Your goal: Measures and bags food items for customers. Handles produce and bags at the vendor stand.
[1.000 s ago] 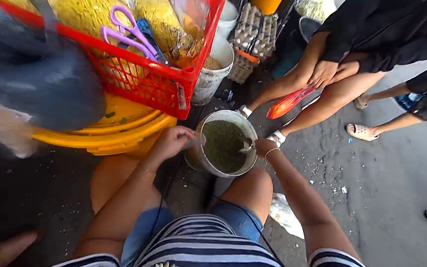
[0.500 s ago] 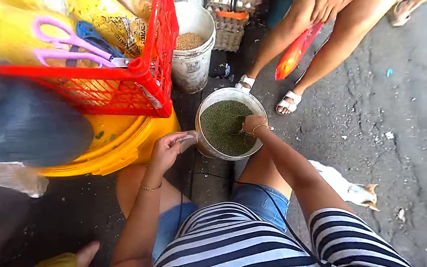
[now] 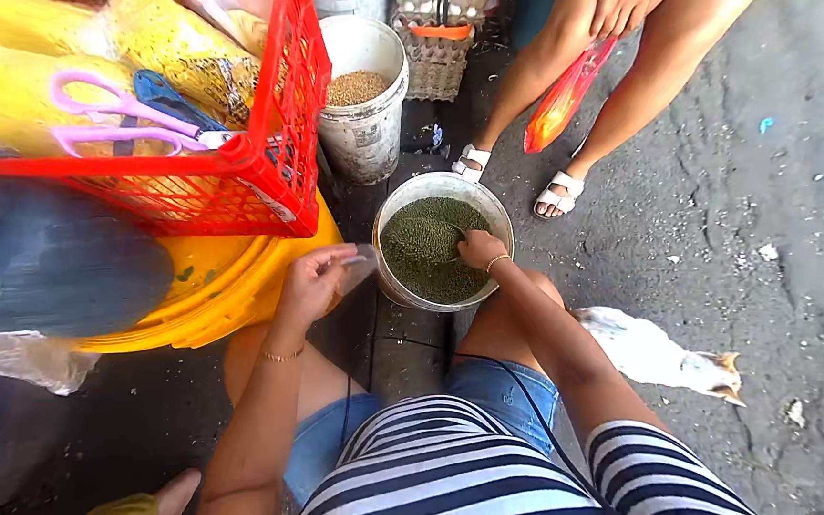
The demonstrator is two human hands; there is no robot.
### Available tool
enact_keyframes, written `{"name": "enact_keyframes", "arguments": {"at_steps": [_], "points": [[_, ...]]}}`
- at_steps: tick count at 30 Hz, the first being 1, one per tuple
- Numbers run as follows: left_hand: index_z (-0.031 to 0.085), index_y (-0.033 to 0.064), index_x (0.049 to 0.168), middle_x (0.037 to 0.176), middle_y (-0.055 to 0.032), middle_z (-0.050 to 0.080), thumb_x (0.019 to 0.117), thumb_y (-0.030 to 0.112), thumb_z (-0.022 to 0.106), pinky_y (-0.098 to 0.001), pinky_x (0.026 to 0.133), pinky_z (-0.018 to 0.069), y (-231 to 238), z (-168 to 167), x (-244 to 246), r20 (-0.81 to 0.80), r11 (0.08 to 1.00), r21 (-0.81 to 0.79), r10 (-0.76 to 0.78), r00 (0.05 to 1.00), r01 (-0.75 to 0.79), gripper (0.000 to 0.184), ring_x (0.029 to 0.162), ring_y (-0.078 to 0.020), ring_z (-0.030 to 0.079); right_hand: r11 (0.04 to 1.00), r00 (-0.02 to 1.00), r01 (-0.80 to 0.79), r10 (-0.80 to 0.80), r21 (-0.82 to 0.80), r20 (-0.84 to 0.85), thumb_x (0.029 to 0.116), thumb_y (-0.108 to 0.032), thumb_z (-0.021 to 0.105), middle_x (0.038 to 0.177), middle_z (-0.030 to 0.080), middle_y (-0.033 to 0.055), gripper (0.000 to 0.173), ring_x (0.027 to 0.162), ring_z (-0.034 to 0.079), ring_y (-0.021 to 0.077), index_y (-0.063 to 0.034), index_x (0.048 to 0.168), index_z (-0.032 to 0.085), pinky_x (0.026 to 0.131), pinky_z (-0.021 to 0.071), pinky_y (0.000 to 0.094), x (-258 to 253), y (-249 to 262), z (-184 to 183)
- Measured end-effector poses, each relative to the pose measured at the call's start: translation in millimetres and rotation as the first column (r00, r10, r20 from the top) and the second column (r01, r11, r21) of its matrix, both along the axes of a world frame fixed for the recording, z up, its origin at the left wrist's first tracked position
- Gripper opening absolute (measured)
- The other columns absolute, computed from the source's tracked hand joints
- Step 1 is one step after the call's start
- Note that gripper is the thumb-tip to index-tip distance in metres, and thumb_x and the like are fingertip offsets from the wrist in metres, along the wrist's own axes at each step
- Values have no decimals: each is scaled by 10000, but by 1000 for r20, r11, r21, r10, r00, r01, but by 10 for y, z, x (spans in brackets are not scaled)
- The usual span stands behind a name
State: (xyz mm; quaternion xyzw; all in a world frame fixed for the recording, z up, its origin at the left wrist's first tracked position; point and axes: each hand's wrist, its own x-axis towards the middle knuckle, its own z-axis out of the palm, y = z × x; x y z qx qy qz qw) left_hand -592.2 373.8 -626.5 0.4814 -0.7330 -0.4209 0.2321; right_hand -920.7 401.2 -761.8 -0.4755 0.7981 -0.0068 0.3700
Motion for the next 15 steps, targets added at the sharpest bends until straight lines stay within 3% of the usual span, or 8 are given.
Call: {"name": "enact_keyframes", "arguments": {"at_steps": [4,6,9,13,15], "points": [[743,62,1065,1253,-43,704,949,-62,487,-239,542,442,-41,306,-233,-12,996,-13,-85,996,85,308,657,-71,569,997,999,18,-15,-69,44,1072,-305,443,1124,684,281,407,1103,656,462,27,1127,672,901,479,705,-151,-10,-51],[756,64,1013,1269,-45,701,895,-45,489,-229,632,503,-112,310,-305,-75,986,-37,-165,983,163,312,826,-57,655,987,996,36,-22,-155,89,1067,-277,466,1064,674,305,390,1048,653,490,59,1095,663,872,468,725,-279,85,-37],[764,64,1091,1208,-47,715,910,-41,518,-205,597,483,-201,341,-460,-126,974,-59,-224,966,218,323,752,-32,621,963,994,42,-13,-265,111,1049,-248,492,953,685,286,357,928,678,480,58,1035,675,819,486,723,-535,229,45],[749,48,1124,1159,-62,717,890,-43,524,-211,562,453,-368,392,-748,-174,968,-106,-245,954,229,338,650,-26,554,939,996,37,-8,-341,85,1059,-231,487,814,641,239,315,699,636,410,27,1003,659,645,487,637,-731,496,695],[743,39,1118,1164,-72,713,902,-53,530,-233,565,467,-459,363,-916,-186,969,-56,-246,951,240,317,637,-45,555,924,998,12,13,-381,62,1060,-237,491,768,636,204,304,623,618,358,0,1015,677,593,492,595,-909,558,906]]}}
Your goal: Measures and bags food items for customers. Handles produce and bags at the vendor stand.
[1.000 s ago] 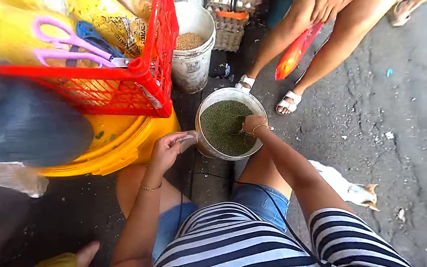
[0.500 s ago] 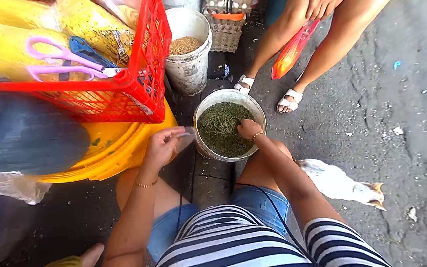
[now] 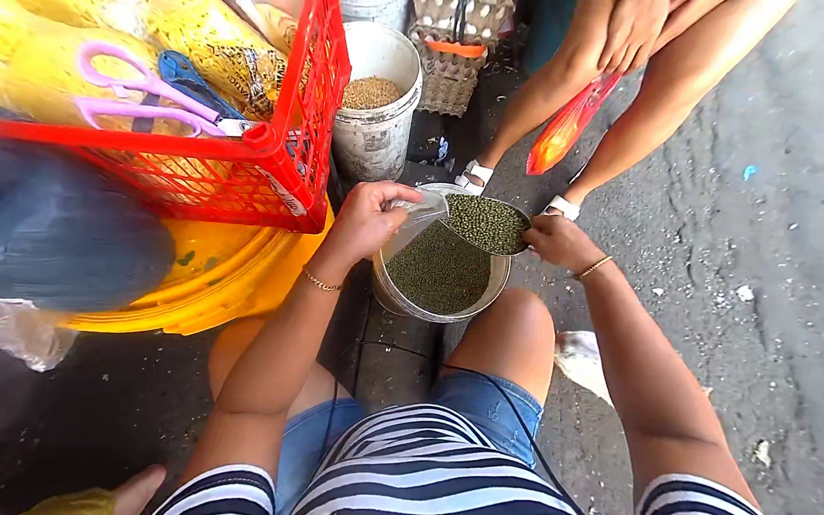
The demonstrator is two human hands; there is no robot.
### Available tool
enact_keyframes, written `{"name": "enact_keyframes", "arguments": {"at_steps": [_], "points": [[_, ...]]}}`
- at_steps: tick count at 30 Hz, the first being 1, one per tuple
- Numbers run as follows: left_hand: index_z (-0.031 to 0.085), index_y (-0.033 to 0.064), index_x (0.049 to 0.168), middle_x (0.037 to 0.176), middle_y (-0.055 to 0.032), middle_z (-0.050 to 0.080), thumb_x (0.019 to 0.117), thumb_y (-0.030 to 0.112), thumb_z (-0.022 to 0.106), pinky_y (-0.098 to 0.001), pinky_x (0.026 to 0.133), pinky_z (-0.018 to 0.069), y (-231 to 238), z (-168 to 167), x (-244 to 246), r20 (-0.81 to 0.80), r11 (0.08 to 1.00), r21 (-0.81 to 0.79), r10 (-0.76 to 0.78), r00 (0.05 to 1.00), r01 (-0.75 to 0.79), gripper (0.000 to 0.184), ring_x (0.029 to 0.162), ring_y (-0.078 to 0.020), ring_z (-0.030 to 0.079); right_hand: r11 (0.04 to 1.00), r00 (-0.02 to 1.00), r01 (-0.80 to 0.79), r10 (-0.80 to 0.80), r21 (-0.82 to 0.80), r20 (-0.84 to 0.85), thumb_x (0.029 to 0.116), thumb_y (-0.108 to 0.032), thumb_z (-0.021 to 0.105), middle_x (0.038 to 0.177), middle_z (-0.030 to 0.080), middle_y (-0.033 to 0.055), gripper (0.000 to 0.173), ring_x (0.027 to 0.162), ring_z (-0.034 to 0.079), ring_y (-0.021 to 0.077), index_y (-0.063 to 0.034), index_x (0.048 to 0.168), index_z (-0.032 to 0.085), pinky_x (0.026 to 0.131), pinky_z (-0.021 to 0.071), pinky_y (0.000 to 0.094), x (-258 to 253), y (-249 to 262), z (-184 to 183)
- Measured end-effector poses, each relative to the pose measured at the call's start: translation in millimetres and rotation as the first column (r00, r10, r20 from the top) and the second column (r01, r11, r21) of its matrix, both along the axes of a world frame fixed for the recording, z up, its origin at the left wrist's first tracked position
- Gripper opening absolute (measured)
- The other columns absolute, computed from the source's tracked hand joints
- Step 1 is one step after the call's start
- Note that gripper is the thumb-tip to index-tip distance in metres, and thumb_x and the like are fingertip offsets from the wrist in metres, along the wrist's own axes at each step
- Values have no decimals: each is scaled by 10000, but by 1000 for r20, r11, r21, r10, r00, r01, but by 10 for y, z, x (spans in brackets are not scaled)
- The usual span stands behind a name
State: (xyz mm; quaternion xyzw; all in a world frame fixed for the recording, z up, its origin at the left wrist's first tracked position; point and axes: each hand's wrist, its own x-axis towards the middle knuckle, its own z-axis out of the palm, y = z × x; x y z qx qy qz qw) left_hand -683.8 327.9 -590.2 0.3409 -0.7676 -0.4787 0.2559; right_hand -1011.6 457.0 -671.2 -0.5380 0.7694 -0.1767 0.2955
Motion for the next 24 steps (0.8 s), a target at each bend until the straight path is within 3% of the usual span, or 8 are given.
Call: {"name": "enact_keyframes", "arguments": {"at_steps": [4,6,7,10,14,18,21,24], "points": [[736,41,1162,1159,-120,708,925,-8,550,-394,701,523,-178,-311,-382,189,1000,21,7,982,-11,305,763,-171,624,999,998,-28,26,-20,-61,1055,-205,497,711,609,160,283,584,588,299,-10,934,662,569,478,548,-274,30,419],[728,50,1213,1186,-168,703,956,30,564,-518,879,519,-210,-467,-559,292,1000,30,-1,956,-8,305,987,-287,670,999,993,-37,34,-18,-110,1048,-180,497,691,612,153,274,563,588,289,-4,913,658,566,481,543,-331,23,550],[725,50,1223,1206,-180,702,959,43,569,-545,954,506,-205,-529,-642,314,1000,30,-8,949,-1,307,1088,-315,670,999,991,-37,36,-3,-132,1051,-176,495,683,616,145,274,552,587,280,-7,907,656,561,484,532,-345,16,598],[703,25,1254,1247,-190,688,967,58,572,-532,1046,470,-144,-589,-858,316,999,24,-44,948,39,317,1205,-321,636,997,984,-34,45,70,-171,1057,-163,504,697,617,150,270,581,596,287,-3,901,656,601,494,538,-346,-10,690],[648,-17,1323,1296,-217,660,962,66,596,-525,1078,449,-90,-502,-1042,339,991,3,-127,932,134,374,1257,-337,605,987,970,-39,76,158,-232,1057,-177,515,757,635,181,271,685,631,340,2,906,652,674,492,594,-344,-29,721],[564,-23,1421,1390,-230,602,937,39,619,-523,1130,403,-110,-501,-1117,403,970,-22,-214,890,243,491,1335,-352,547,972,959,-10,75,235,-272,1057,-175,500,887,676,236,279,838,671,399,33,996,675,790,501,644,-228,-48,773],[567,-23,1410,1376,-246,595,903,53,663,-564,1099,425,-55,-589,-1211,434,965,-55,-210,876,258,522,1316,-388,548,935,940,-5,125,355,-318,1073,-227,461,1034,690,251,338,952,683,398,35,1130,667,889,502,633,-134,-134,854],[589,-34,1367,1365,-237,598,866,54,711,-582,1055,460,34,-775,-1300,438,973,-82,-161,884,218,523,1281,-399,567,895,900,-46,230,444,-371,1062,-276,437,1054,673,256,387,983,665,408,37,1102,661,879,483,646,-30,-299,915]]}}
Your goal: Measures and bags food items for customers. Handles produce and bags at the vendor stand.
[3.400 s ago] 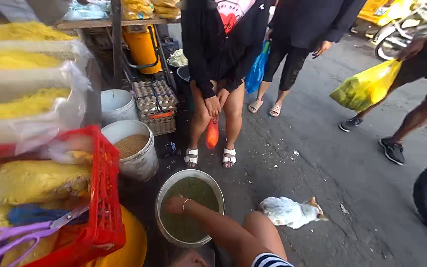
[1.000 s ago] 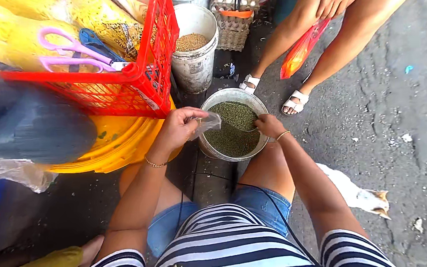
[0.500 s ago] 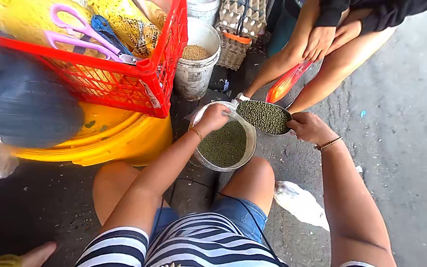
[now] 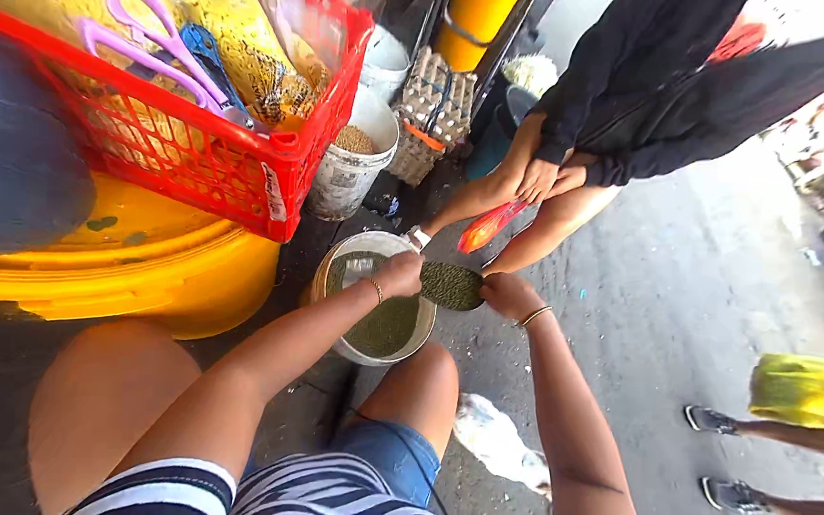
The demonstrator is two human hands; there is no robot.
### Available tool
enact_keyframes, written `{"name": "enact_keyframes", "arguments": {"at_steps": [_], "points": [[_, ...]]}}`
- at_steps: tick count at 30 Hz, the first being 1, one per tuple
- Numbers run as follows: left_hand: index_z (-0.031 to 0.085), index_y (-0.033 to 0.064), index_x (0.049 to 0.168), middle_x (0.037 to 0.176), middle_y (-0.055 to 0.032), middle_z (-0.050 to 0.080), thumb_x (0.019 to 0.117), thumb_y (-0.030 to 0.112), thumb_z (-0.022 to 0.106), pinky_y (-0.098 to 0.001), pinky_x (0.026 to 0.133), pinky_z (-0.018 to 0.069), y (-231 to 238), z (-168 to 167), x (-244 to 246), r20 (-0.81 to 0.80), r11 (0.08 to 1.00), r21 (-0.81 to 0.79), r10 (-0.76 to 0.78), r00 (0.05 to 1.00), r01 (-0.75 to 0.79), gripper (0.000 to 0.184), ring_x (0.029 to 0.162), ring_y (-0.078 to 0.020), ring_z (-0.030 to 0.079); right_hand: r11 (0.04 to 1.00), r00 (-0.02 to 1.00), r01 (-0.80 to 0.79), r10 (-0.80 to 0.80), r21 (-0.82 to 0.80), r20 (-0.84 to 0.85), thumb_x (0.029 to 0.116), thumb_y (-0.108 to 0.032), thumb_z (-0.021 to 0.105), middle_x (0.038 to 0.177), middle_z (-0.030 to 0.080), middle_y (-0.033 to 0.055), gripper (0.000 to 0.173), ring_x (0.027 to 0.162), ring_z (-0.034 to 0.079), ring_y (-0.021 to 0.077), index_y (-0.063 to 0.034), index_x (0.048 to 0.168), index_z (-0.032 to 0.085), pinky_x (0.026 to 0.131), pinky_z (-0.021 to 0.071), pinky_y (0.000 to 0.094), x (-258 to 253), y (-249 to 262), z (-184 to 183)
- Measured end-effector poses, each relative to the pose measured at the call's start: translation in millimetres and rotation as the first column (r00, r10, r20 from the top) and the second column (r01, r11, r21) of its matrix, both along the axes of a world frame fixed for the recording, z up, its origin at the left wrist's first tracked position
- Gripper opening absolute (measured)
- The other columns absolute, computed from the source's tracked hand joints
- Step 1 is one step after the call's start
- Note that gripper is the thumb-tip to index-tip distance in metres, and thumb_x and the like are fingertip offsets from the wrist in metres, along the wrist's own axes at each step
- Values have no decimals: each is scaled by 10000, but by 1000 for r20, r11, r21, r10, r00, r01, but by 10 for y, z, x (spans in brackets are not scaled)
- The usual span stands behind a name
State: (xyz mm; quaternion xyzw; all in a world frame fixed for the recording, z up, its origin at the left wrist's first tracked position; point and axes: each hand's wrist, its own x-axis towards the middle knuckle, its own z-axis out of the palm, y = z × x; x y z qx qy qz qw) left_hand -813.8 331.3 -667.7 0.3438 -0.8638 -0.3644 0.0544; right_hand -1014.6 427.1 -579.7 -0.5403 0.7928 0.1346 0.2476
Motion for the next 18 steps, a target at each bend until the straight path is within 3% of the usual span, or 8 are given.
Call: {"name": "enact_keyframes", "arguments": {"at_steps": [2,4,9,11,13,18], "points": [[565,-44,1382,1403,-232,570,876,59,697,-575,1054,462,23,-68,-16,40,1000,24,2,999,-3,533,1296,-392,558,997,996,-34,39,66,-81,1060,-293,439,1131,662,279,407,1095,640,438,45,1110,660,925,456,673,142,-118,82],[556,-58,1384,1406,-237,563,891,50,682,-581,1049,460,53,-93,-4,55,998,55,9,998,-12,520,1294,-397,557,993,989,-24,41,119,-139,1063,-291,463,1238,644,298,418,1212,597,463,52,1196,661,1002,414,697,291,-219,174],[555,-94,1357,1384,-270,559,871,21,693,-572,1054,461,74,-188,126,32,996,80,35,999,-37,518,1290,-414,554,994,975,-61,78,87,-209,1041,-269,525,1113,676,306,355,1080,645,503,49,1074,680,857,458,733,524,-311,156],[567,-100,1326,1361,-265,573,873,36,695,-551,1063,455,31,-187,158,42,997,61,39,998,-42,490,1289,-399,554,986,959,-68,106,150,-262,1045,-258,495,1171,669,298,358,1146,628,491,47,1085,678,890,453,728,649,-391,241],[535,-105,1379,1416,-263,546,891,46,686,-528,1118,414,0,-130,211,59,997,66,40,997,-44,533,1351,-385,512,982,946,-99,143,161,-290,1046,-261,500,1132,673,302,369,1118,635,495,62,1014,676,863,458,720,710,-433,273],[554,-96,1360,1390,-263,564,889,59,688,-529,1112,419,-73,-60,294,48,998,51,44,998,-46,513,1337,-386,524,981,937,-116,159,154,-311,1044,-274,519,1095,665,322,392,1096,633,509,80,949,656,832,456,720,824,-459,400]]}}
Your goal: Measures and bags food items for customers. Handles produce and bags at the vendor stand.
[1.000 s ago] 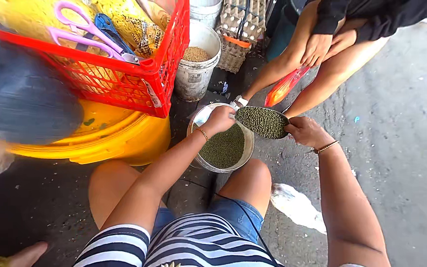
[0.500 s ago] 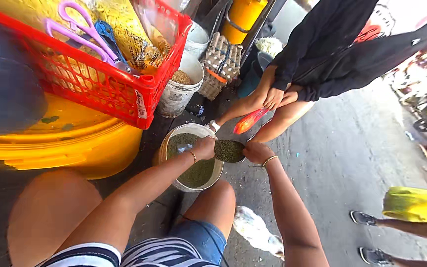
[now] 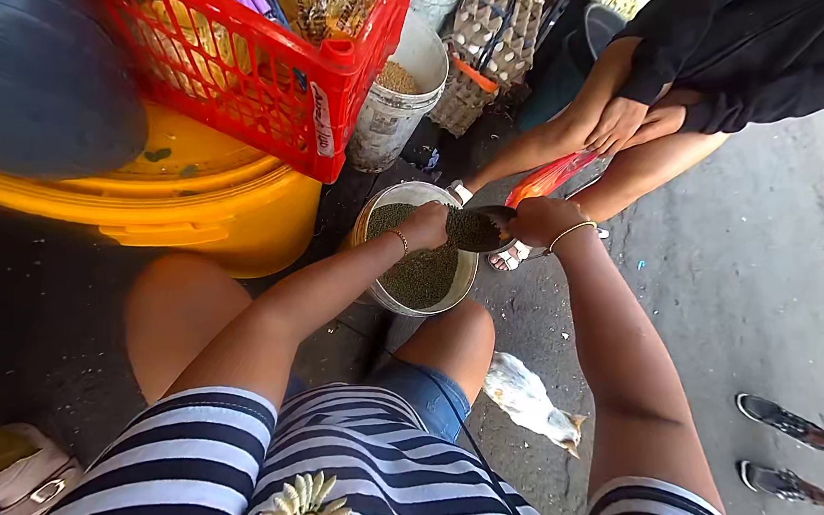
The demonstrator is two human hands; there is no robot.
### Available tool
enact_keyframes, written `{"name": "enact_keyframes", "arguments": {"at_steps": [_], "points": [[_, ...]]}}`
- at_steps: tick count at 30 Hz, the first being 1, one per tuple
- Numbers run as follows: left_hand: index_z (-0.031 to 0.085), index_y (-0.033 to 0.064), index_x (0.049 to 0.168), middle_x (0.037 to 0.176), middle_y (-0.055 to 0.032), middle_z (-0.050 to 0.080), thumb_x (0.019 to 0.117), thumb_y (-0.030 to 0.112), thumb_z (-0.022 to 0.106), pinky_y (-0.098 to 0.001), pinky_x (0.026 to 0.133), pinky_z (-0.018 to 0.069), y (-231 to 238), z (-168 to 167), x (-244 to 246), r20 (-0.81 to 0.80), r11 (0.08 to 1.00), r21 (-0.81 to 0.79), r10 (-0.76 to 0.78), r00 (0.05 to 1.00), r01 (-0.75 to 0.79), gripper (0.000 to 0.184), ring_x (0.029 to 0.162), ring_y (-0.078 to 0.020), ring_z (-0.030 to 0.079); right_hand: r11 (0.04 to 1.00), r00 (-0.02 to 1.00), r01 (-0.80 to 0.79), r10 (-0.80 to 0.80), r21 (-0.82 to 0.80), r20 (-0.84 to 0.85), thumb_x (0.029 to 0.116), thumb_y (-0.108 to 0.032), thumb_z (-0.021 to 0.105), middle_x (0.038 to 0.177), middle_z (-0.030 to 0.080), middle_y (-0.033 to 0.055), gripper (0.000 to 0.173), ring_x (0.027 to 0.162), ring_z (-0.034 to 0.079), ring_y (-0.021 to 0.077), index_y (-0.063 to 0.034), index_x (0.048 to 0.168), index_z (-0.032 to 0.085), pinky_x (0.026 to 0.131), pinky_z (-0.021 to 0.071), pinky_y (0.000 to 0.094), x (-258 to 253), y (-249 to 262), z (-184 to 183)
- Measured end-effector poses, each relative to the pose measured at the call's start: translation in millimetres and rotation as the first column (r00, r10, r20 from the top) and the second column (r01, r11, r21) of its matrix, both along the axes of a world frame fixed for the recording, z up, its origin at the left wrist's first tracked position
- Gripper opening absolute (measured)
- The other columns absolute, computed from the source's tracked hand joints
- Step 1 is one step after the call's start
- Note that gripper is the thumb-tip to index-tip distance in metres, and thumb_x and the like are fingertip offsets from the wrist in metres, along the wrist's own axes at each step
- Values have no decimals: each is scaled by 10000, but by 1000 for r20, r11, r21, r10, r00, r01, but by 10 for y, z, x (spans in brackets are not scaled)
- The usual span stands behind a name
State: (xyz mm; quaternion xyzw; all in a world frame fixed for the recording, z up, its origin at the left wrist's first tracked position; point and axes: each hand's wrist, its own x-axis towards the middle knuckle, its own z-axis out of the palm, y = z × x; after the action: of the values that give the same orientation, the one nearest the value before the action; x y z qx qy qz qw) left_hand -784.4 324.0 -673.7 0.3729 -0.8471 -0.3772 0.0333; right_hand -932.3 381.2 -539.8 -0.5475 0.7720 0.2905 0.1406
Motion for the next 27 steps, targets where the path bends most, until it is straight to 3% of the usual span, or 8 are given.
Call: {"name": "enact_keyframes", "arguments": {"at_steps": [4,16,22,25,27], "points": [[523,-64,1430,1413,-256,562,899,54,670,-533,1138,388,-46,183,45,-20,1000,-11,-6,1000,6,564,1362,-385,507,999,1000,-9,9,-37,-4,1043,-306,537,1074,657,338,415,1081,626,535,82,947,651,811,448,742,-32,-30,108],[572,-12,1412,1377,-226,596,898,67,681,-506,1110,414,-123,765,147,-65,998,-54,11,998,-14,531,1328,-345,540,984,990,-120,107,-134,-95,1033,-276,545,929,627,373,427,963,618,586,81,802,585,706,426,757,32,-57,693],[618,-15,1338,1257,-202,656,901,83,676,-501,1011,481,-103,779,133,-53,999,-22,42,998,-43,452,1182,-326,624,982,977,-152,132,-116,-165,1029,-252,562,996,621,386,394,1027,605,587,91,837,588,739,419,758,231,-39,853],[655,-29,1277,1281,-216,647,915,95,682,-516,1038,458,-116,709,142,-59,999,-34,32,998,-34,384,1212,-343,607,980,980,-151,131,-133,-149,1024,-261,577,968,619,387,402,1010,601,595,88,824,587,730,417,756,143,-18,823],[637,-4,1331,1345,-192,629,936,83,641,-492,1005,496,-132,737,170,-47,998,6,58,997,-58,405,1169,-310,643,977,984,-148,130,-152,-124,1021,-283,559,904,619,366,428,950,616,584,69,778,563,691,424,744,-33,-8,773]]}}
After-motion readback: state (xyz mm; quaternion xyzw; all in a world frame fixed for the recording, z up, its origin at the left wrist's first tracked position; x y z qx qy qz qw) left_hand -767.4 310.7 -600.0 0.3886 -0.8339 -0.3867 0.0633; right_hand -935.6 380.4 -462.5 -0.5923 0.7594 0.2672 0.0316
